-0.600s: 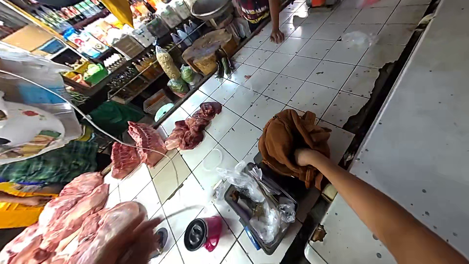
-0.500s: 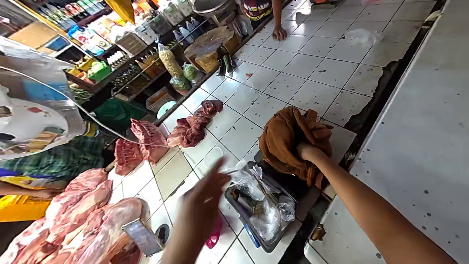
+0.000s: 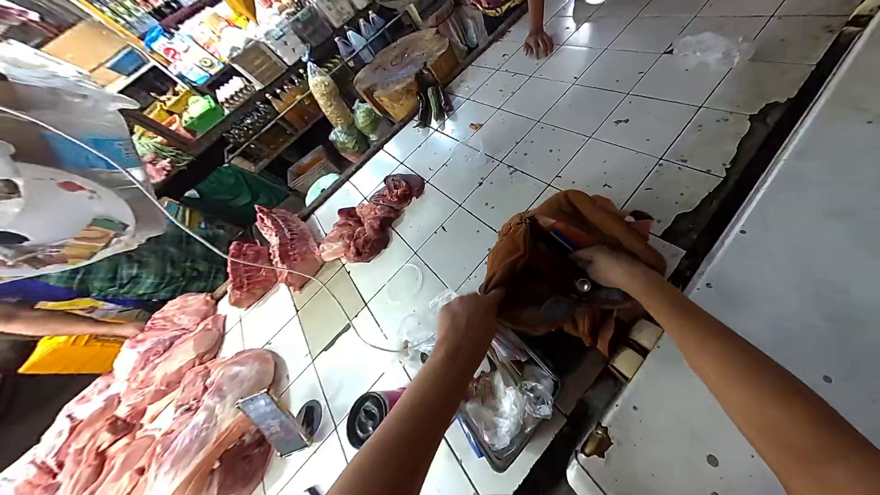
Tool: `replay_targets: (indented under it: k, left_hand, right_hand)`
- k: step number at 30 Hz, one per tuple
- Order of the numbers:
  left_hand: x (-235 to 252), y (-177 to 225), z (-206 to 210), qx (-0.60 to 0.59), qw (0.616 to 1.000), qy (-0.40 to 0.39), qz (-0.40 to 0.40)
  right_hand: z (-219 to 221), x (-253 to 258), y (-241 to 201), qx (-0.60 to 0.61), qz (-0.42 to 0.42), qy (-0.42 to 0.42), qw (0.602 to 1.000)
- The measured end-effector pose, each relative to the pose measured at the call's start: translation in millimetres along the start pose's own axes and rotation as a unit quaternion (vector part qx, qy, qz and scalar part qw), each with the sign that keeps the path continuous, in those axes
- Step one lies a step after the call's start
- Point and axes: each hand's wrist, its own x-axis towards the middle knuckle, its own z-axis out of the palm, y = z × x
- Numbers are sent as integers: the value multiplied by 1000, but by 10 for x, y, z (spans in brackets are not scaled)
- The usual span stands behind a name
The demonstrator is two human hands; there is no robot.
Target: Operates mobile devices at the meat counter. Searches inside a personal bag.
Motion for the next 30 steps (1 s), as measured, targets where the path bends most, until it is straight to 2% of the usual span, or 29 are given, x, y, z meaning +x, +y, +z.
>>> replay_targets:
  k: [3, 7, 9, 11, 13, 16, 18, 21, 23, 28, 30]
  left_hand:
    - [-82, -120, 219, 9, 1000, 3, 18]
    - [-86, -97, 272, -7, 999, 38, 29]
    - [-51, -114, 326, -19, 995, 85, 40]
    - [-8, -149, 380, -36, 987, 144, 54]
    - [21, -153, 382, -57, 978, 186, 70]
    - [6, -111, 311, -79, 974, 191, 91]
    - [1, -86, 354, -92, 964, 224, 111]
    - [13, -67, 453, -104, 947, 274, 131]
    - [-2, -71, 485, -114, 944, 279, 133]
    - [29, -56, 645, -140, 899, 379, 170]
    - [24, -41, 646, -152, 887, 399, 176]
  right_hand:
    - [2, 4, 6, 0, -8, -27, 1000]
    - [296, -123, -408, -110, 34, 9, 993]
    - [376, -65, -512, -142, 56, 43, 987]
    - [335, -10, -449, -149, 44, 68, 985]
    - [286, -8, -268, -147, -8, 146, 978]
    - [286, 6, 20, -123, -122, 329, 928]
    - [306, 12, 59, -108, -96, 372, 917]
    - [274, 5, -45, -78, 37, 330, 940]
    - [229, -34, -166, -74, 83, 275, 955]
    - [328, -298, -664, 5, 63, 180, 982]
    - [413, -365, -724, 85, 9, 185, 979]
